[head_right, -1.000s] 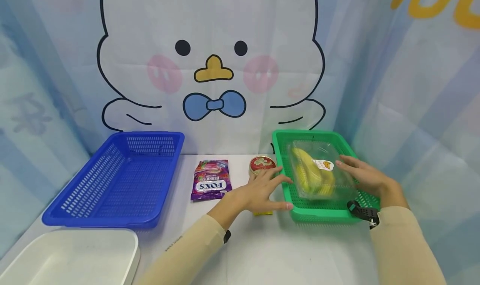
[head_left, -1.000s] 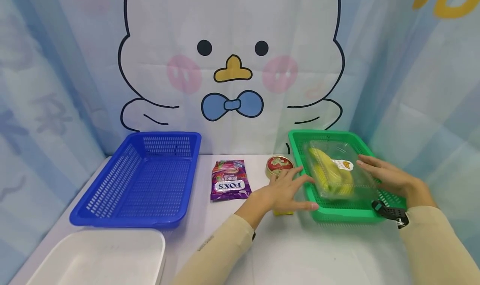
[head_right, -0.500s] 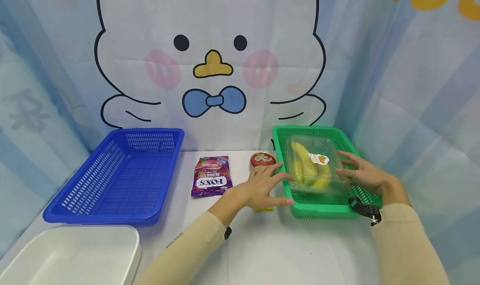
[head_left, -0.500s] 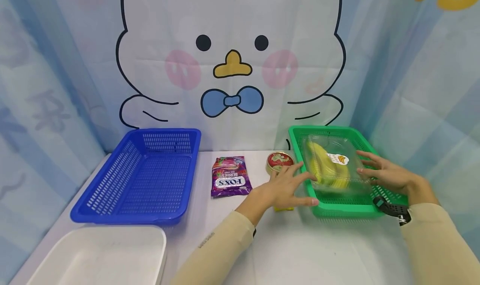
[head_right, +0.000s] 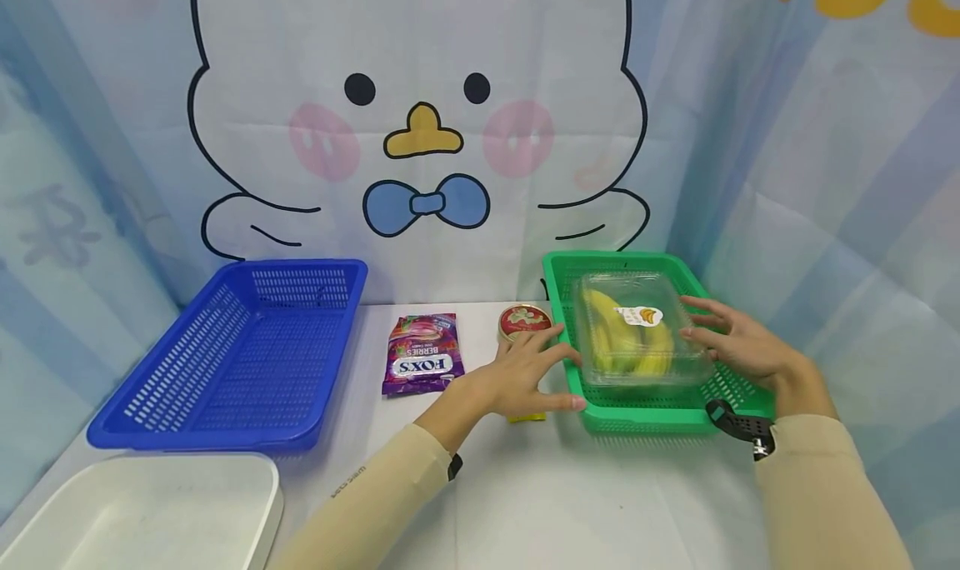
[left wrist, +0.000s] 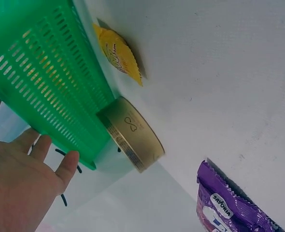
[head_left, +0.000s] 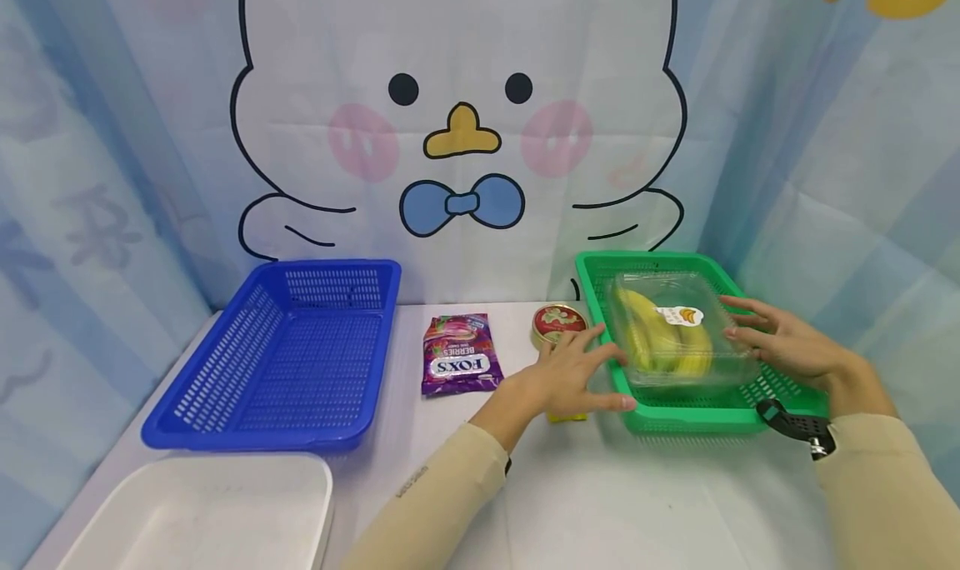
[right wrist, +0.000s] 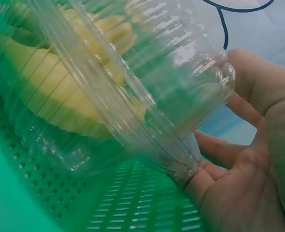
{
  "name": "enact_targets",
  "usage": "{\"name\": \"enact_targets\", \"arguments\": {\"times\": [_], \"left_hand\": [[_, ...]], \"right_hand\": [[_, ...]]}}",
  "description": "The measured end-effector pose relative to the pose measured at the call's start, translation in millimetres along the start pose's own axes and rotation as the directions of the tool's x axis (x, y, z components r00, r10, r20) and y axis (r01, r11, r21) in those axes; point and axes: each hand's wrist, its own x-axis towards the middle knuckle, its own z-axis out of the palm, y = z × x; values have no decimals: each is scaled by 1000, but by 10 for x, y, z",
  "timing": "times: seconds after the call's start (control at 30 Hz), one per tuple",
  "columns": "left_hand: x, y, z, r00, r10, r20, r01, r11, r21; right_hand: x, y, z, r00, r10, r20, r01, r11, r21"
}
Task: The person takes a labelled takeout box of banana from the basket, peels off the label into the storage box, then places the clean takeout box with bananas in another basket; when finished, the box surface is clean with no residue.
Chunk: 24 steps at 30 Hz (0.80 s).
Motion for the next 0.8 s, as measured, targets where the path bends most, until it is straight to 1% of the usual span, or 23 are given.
{"name": "enact_targets", "arguments": {"times": [0.1,0.3,0.5,0.67,0.8], "left_hand": [[-5,-7,0,1000,3,-5,-4,1000,-11],[-12,-12,6,999,15,-37,-16,1000,-22],[-19,-5,5,999,24,-34,-25,999,-25],[-74,-39,-104,999,38,-33,-38,999,9],[-140,-94,-218,999,25,-31,-24,999,26]], "right_hand": [[-14,-19,-18,1000,-1,-12,1,999,-40],[-58,-44,-58,998,-17,-67,8,991,-135],[-140,-21,-109,994,-34,-105,18,988,-153],[-188,-29,-123,984,-73,-163,41,980,-193],[-230,-75,-139,971,-116,-208,67,971,-228]]}}
